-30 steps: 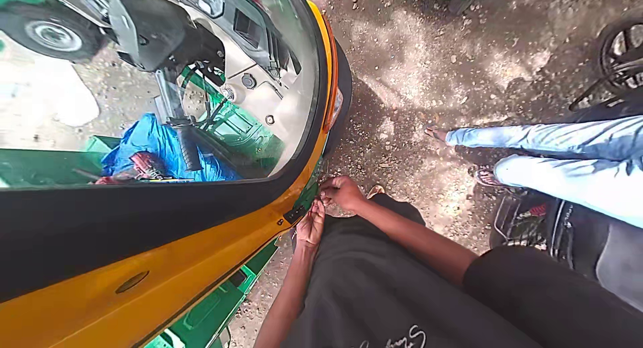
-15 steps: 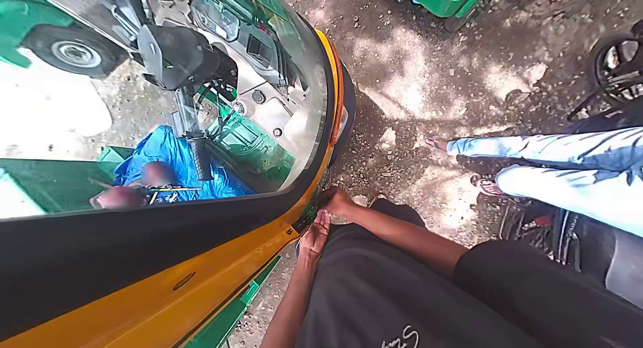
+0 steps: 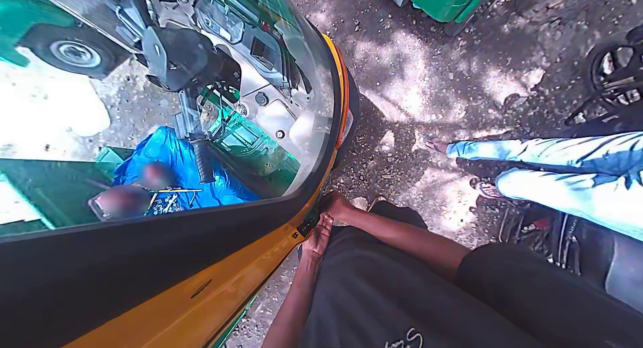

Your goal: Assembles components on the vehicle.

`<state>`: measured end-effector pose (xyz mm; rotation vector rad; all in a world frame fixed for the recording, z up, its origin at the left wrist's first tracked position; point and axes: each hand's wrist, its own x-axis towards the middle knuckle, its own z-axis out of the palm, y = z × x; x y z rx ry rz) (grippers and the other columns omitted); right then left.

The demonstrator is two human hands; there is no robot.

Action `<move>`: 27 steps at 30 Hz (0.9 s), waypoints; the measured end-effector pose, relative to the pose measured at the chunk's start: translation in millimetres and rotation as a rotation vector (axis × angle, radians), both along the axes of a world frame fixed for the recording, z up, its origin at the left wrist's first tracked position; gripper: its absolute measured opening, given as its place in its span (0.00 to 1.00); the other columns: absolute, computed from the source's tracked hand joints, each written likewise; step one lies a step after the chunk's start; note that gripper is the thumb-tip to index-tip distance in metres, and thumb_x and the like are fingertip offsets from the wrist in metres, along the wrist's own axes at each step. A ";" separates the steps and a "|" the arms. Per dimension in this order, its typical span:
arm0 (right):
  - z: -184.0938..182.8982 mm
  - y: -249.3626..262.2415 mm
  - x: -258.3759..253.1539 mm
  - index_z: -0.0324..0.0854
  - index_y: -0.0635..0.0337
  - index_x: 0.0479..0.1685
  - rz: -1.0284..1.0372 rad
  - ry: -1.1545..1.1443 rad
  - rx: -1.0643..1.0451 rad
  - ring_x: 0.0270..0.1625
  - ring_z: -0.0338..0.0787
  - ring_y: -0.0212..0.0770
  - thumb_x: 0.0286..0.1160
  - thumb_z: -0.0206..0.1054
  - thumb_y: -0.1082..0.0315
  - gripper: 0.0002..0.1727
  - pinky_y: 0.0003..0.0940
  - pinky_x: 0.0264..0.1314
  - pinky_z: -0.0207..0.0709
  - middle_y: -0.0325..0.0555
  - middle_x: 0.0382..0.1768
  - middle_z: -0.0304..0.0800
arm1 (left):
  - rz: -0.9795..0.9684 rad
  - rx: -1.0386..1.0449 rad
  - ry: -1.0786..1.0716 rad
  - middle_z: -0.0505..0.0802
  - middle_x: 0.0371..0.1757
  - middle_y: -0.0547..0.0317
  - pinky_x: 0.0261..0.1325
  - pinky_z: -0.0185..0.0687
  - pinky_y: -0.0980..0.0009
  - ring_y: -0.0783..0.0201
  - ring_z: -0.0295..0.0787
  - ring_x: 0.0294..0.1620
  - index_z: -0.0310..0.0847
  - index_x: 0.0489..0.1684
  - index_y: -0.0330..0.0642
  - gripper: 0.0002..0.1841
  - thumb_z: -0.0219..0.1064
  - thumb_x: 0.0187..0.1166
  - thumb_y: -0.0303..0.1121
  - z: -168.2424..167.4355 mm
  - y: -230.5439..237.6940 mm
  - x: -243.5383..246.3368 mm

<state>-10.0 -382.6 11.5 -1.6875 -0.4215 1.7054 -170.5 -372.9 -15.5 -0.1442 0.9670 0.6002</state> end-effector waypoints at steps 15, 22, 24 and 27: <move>-8.0 -7.6 -1.7 0.90 0.58 0.33 0.023 -0.108 0.183 0.37 0.89 0.34 0.72 0.75 0.60 0.10 0.42 0.46 0.83 0.40 0.31 0.92 | 0.013 -0.016 -0.008 0.95 0.46 0.42 0.60 0.91 0.55 0.48 0.96 0.49 0.79 0.49 0.33 0.16 0.46 0.90 0.32 -9.1 2.3 -6.7; 7.7 3.9 8.2 0.86 0.58 0.27 0.193 -0.149 0.072 0.33 0.87 0.39 0.67 0.75 0.58 0.12 0.48 0.39 0.80 0.43 0.28 0.89 | 0.002 -0.008 0.012 0.95 0.44 0.42 0.59 0.91 0.55 0.48 0.96 0.48 0.80 0.45 0.33 0.17 0.44 0.91 0.32 -7.3 2.1 -7.3; 12.5 5.3 9.3 0.85 0.57 0.24 0.206 -0.201 0.086 0.33 0.87 0.39 0.67 0.75 0.56 0.14 0.50 0.39 0.79 0.42 0.26 0.88 | 0.005 -0.011 0.018 0.95 0.44 0.43 0.58 0.92 0.55 0.49 0.96 0.47 0.80 0.45 0.34 0.17 0.44 0.91 0.32 -5.8 3.9 -5.5; 16.8 4.2 11.3 0.86 0.57 0.25 0.239 -0.243 0.110 0.36 0.88 0.41 0.68 0.74 0.56 0.14 0.51 0.42 0.79 0.43 0.29 0.89 | 0.007 -0.014 0.025 0.95 0.44 0.43 0.57 0.92 0.55 0.50 0.96 0.46 0.80 0.44 0.34 0.16 0.46 0.90 0.32 -5.5 3.9 -4.6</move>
